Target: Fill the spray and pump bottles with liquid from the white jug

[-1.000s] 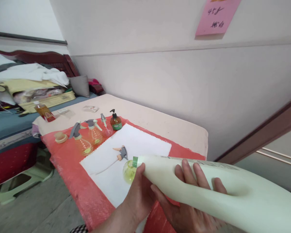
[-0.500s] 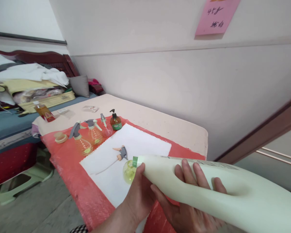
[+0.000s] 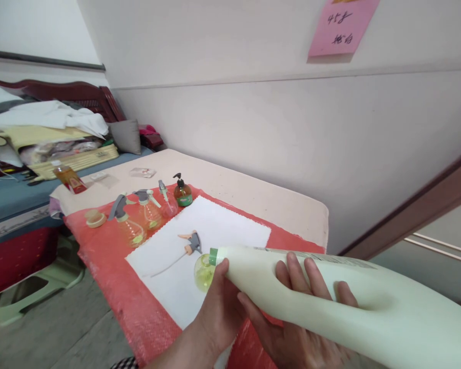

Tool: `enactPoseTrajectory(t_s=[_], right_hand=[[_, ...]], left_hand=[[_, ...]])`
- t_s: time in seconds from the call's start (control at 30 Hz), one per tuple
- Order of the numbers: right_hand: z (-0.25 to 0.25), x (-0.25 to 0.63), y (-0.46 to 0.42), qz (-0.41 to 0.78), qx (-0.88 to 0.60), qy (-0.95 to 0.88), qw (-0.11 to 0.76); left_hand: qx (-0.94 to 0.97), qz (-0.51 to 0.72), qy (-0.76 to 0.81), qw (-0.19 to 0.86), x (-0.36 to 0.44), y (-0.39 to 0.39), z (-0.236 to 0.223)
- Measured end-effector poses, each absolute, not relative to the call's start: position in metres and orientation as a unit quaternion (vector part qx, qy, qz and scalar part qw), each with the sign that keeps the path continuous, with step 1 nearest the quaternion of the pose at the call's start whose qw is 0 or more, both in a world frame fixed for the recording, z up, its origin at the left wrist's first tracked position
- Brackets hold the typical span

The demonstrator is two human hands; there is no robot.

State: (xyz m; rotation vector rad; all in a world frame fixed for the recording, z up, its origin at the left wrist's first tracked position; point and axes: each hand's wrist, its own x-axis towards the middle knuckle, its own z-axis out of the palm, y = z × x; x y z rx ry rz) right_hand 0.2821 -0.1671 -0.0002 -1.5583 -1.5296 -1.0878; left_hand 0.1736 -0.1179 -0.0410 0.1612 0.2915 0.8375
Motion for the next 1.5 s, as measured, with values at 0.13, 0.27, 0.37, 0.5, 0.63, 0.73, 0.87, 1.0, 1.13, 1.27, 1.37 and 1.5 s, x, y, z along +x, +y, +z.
enactPoseTrajectory(t_s=[0.13, 0.27, 0.37, 0.5, 0.63, 0.73, 0.87, 1.0, 1.13, 1.27, 1.37, 1.5], right_hand=[[0.0001, 0.2819, -0.1673, -0.413, -0.603, -0.593, 0.337], [-0.0002, 0.2826, -0.1667, -0.419, -0.597, -0.591, 0.345], [-0.0006, 0.2829, -0.1664, -0.423, -0.591, -0.595, 0.343], [-0.0007, 0.2831, -0.1663, -0.421, -0.594, -0.593, 0.343], [-0.0009, 0.2832, -0.1661, -0.417, -0.6, -0.591, 0.344], [-0.0008, 0.2835, -0.166, -0.421, -0.593, -0.592, 0.346], [0.0012, 0.283, -0.1666, -0.423, -0.592, -0.596, 0.34], [0.0036, 0.2814, -0.1673, -0.415, -0.601, -0.595, 0.335], [0.003, 0.2809, -0.1673, -0.417, -0.599, -0.596, 0.335], [0.0016, 0.2816, -0.1678, -0.417, -0.598, -0.595, 0.339], [0.0015, 0.2817, -0.168, -0.415, -0.6, -0.595, 0.337], [0.0019, 0.2811, -0.167, -0.421, -0.594, -0.593, 0.344]], left_hand=[[0.073, 0.402, 0.141, 0.902, 0.1738, -0.1178, -0.042], [0.071, 0.404, 0.139, 0.901, 0.1736, -0.1175, -0.0417], [0.07, 0.406, 0.133, 0.901, 0.1732, -0.1169, -0.0403], [0.067, 0.406, 0.135, 0.901, 0.1732, -0.1168, -0.0392], [0.069, 0.406, 0.137, 0.901, 0.1734, -0.1174, -0.0394], [0.073, 0.406, 0.135, 0.901, 0.1736, -0.1178, -0.0398], [0.079, 0.405, 0.137, 0.9, 0.1736, -0.1173, -0.0406], [0.077, 0.407, 0.14, 0.899, 0.1738, -0.1171, -0.0406], [0.072, 0.405, 0.137, 0.901, 0.1738, -0.1182, -0.0396], [0.068, 0.407, 0.137, 0.901, 0.1734, -0.1176, -0.0394], [0.069, 0.402, 0.145, 0.901, 0.1731, -0.1171, -0.0396], [0.068, 0.402, 0.147, 0.901, 0.1734, -0.1179, -0.0392]])
